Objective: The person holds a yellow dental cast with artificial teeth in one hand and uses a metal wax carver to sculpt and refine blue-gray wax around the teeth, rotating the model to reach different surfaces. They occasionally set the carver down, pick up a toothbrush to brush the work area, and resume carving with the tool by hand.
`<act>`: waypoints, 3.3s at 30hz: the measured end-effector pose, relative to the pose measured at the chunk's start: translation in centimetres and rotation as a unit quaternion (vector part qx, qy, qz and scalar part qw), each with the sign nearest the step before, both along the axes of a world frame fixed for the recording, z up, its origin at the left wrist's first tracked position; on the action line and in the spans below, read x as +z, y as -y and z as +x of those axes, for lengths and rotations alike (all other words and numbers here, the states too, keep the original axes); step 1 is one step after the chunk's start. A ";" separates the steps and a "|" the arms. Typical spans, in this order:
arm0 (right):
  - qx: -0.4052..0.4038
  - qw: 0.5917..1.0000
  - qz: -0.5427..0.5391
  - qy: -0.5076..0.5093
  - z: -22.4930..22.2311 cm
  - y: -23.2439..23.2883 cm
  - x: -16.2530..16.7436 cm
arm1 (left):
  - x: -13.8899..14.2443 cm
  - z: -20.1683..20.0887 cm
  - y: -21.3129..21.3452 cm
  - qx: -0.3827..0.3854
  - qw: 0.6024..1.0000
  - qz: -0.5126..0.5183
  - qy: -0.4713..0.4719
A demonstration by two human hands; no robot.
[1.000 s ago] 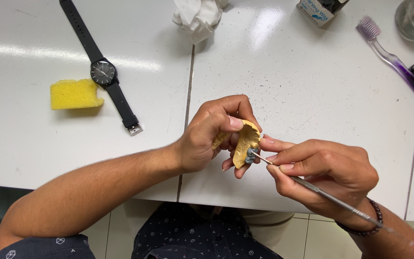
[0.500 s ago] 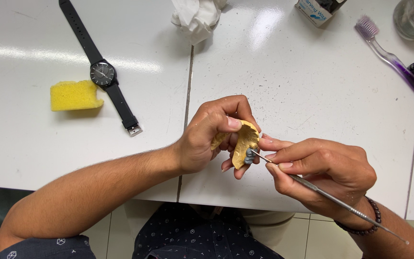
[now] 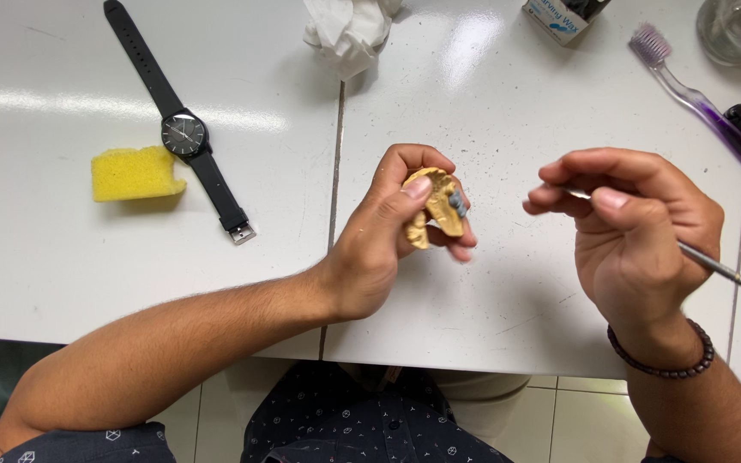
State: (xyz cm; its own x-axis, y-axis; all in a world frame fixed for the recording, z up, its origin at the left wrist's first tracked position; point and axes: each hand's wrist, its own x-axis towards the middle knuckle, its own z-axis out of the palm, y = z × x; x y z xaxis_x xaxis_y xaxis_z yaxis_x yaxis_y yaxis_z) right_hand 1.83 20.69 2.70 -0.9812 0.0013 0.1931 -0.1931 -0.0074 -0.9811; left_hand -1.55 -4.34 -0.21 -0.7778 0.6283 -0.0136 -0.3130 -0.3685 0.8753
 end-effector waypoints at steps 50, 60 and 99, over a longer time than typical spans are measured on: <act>0.032 0.948 0.266 -0.170 0.6 1.4 1.3 | -0.2 0.0 -0.9 -0.044 0.985 0.025 -0.165; 0.045 0.950 0.268 -0.152 0.8 1.6 1.5 | -0.2 0.1 -0.9 -0.037 0.986 0.014 -0.160; 0.010 0.942 0.300 -0.147 1.6 2.6 1.2 | -0.5 0.7 -1.1 0.018 0.977 -0.036 -0.209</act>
